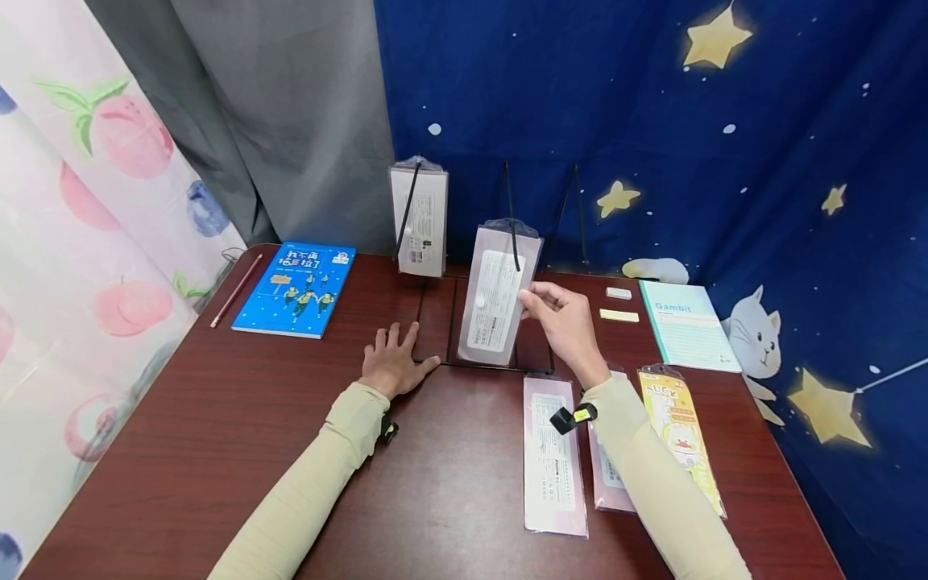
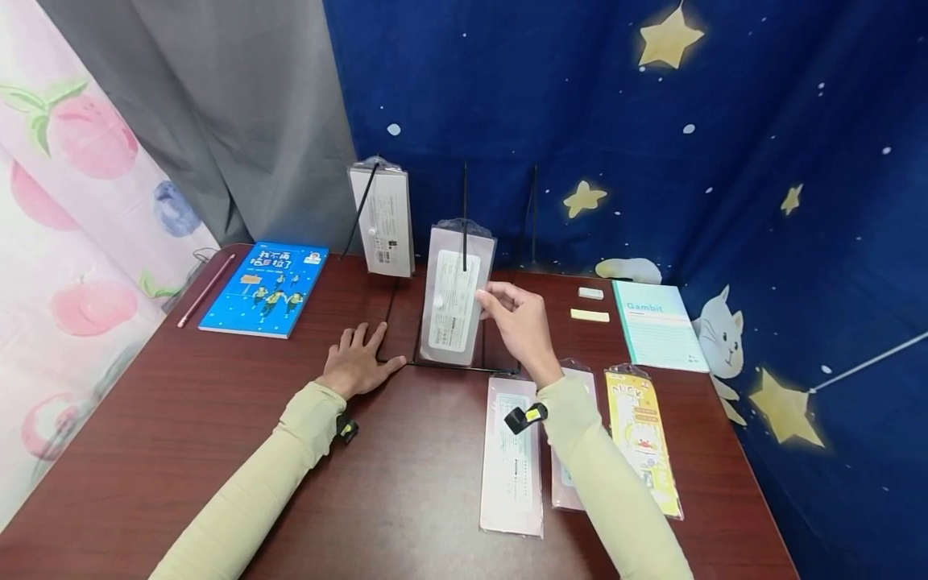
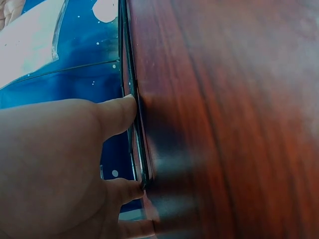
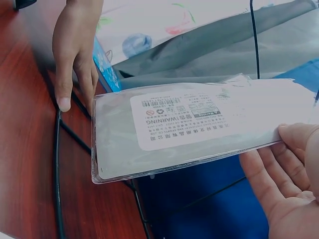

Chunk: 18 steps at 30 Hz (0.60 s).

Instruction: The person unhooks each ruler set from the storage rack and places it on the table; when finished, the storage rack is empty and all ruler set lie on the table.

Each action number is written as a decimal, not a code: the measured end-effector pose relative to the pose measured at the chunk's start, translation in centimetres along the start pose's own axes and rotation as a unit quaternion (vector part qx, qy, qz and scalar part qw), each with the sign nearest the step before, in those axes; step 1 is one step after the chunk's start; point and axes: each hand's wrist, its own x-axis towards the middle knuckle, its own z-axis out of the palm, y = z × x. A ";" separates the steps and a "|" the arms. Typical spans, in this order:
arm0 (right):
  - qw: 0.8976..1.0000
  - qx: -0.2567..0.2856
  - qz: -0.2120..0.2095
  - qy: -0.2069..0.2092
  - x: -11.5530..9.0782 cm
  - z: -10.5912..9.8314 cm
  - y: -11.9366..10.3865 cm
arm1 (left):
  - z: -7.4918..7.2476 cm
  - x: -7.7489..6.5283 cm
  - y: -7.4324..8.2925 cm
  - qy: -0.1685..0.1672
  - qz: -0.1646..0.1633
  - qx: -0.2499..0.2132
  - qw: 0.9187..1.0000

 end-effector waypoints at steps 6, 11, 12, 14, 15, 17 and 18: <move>1.000 -0.009 -0.006 -0.004 -1.0 -0.2 0.0 | -0.1 -0.1 0.0 0.000 0.002 -0.001 1.000; 1.000 -0.029 -0.001 -0.006 -1.8 -0.6 -0.1 | 0.0 0.0 -0.1 0.001 0.003 -0.001 1.000; 1.000 -0.031 0.001 -0.007 -2.0 -0.7 -0.1 | 0.0 0.0 -0.1 0.001 0.003 0.000 1.000; 0.999 -0.038 0.003 -0.010 -2.4 -0.8 -0.3 | 0.0 0.0 -0.1 0.001 0.004 0.000 1.000; 0.999 -0.041 0.003 -0.011 -2.5 -0.9 -0.4 | 0.0 0.0 -0.1 0.001 0.004 0.000 1.000; 0.999 -0.050 0.004 -0.012 -3.0 -1.0 -0.5 | -0.1 0.0 -0.1 0.001 0.005 0.001 1.000; 0.998 -0.055 0.005 -0.013 -3.2 -1.1 -0.5 | 0.0 0.0 -0.1 0.001 0.005 0.001 1.000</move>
